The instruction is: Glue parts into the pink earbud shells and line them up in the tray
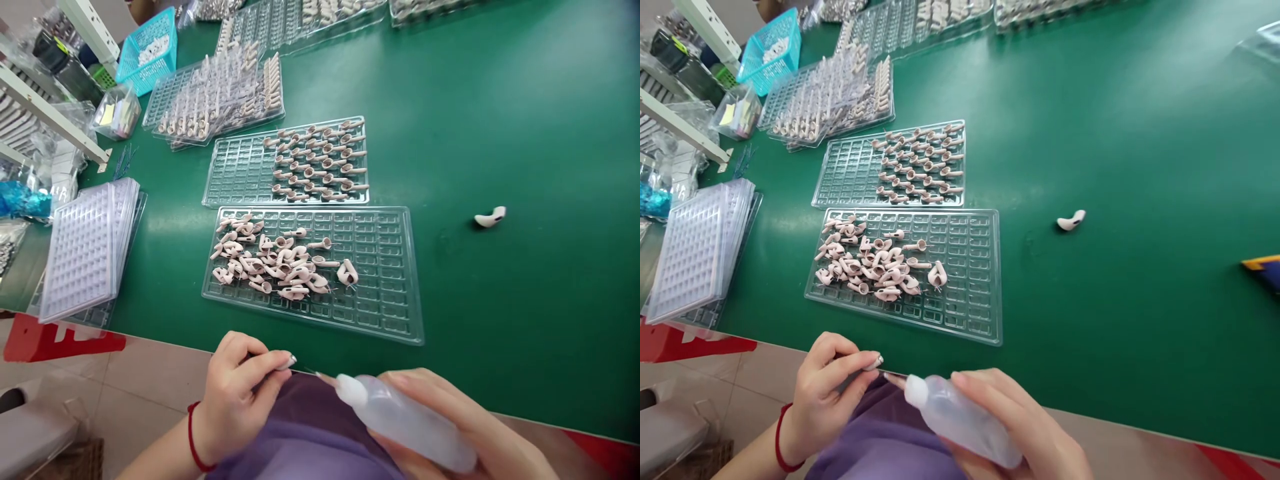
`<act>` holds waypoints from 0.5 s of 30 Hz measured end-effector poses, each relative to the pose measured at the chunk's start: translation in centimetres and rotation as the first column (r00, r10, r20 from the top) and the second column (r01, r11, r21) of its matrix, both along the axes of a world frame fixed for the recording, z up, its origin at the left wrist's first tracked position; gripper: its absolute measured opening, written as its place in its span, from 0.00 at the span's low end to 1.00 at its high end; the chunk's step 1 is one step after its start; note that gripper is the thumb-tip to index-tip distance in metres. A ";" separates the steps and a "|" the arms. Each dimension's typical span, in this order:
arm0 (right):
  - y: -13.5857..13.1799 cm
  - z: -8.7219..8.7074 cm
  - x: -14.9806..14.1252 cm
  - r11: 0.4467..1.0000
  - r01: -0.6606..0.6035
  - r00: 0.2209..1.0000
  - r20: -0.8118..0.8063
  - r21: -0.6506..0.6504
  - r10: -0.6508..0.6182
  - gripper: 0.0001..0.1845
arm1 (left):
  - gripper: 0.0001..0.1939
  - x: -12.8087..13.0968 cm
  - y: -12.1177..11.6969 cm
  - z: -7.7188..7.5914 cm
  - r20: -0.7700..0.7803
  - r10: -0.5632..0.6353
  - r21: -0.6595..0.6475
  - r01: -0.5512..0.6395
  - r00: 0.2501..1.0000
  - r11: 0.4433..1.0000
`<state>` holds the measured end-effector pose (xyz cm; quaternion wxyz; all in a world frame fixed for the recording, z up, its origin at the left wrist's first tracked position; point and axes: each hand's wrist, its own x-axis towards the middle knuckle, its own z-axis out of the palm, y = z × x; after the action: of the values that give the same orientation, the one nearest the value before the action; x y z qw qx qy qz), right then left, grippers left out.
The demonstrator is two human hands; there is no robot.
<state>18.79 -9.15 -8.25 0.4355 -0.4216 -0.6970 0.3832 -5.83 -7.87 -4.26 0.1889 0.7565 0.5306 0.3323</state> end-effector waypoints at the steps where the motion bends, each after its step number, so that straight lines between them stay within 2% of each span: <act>1: -0.2 0.0 -0.2 0.999 0.021 1.000 0.014 -0.024 -0.021 0.29 | 0.11 0.2 -0.5 0.2 0.059 0.002 -0.036 0.000 0.998 0.999; 3: -0.4 -0.1 -1.0 0.999 0.032 0.999 0.024 -0.016 -0.032 0.29 | 0.11 0.7 -1.5 0.5 0.207 0.010 -0.149 0.021 0.978 0.989; 5: -0.4 -0.1 -1.9 0.998 0.014 1.000 0.012 0.067 -0.015 0.29 | 0.08 1.3 -2.4 0.4 0.361 0.091 -0.363 0.050 0.928 0.930; 6: -0.3 -0.1 -2.4 0.993 -0.005 1.000 0.003 0.118 0.004 0.29 | 0.08 1.6 -2.8 0.2 0.426 0.186 -0.506 0.063 0.886 0.860; 8: 0.0 -0.1 -3.1 0.978 -0.023 1.000 0.002 0.208 0.023 0.27 | 0.12 2.1 -3.3 -0.3 0.477 0.437 -0.761 0.110 0.763 0.639; 9: 0.1 -0.2 -3.4 0.969 -0.029 1.000 0.016 0.247 0.026 0.26 | 0.15 2.3 -3.4 -0.7 0.467 0.550 -0.837 0.143 0.692 0.529; 10: 0.2 -0.3 -3.6 0.959 -0.037 0.999 0.040 0.279 0.027 0.25 | 0.18 2.5 -3.5 -1.1 0.448 0.637 -0.878 0.174 0.627 0.446; 11: 0.2 -0.4 -3.7 0.951 -0.045 0.997 0.069 0.307 0.025 0.23 | 0.19 2.6 -3.5 -1.5 0.435 0.692 -0.895 0.195 0.576 0.401; 12: 0.2 -0.6 -3.8 0.942 -0.058 0.995 0.099 0.331 0.026 0.21 | 0.20 2.7 -3.5 -1.9 0.429 0.723 -0.901 0.203 0.542 0.383; 15: 0.2 -1.0 -3.7 0.920 -0.082 0.983 0.181 0.382 0.012 0.16 | 0.19 2.9 -3.4 -2.6 0.433 0.762 -0.901 0.205 0.482 0.382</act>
<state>15.05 -8.94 -9.21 0.4381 -0.3421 -0.8045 0.2095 -2.94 -11.25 -6.85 0.7021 0.1600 0.6018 0.3455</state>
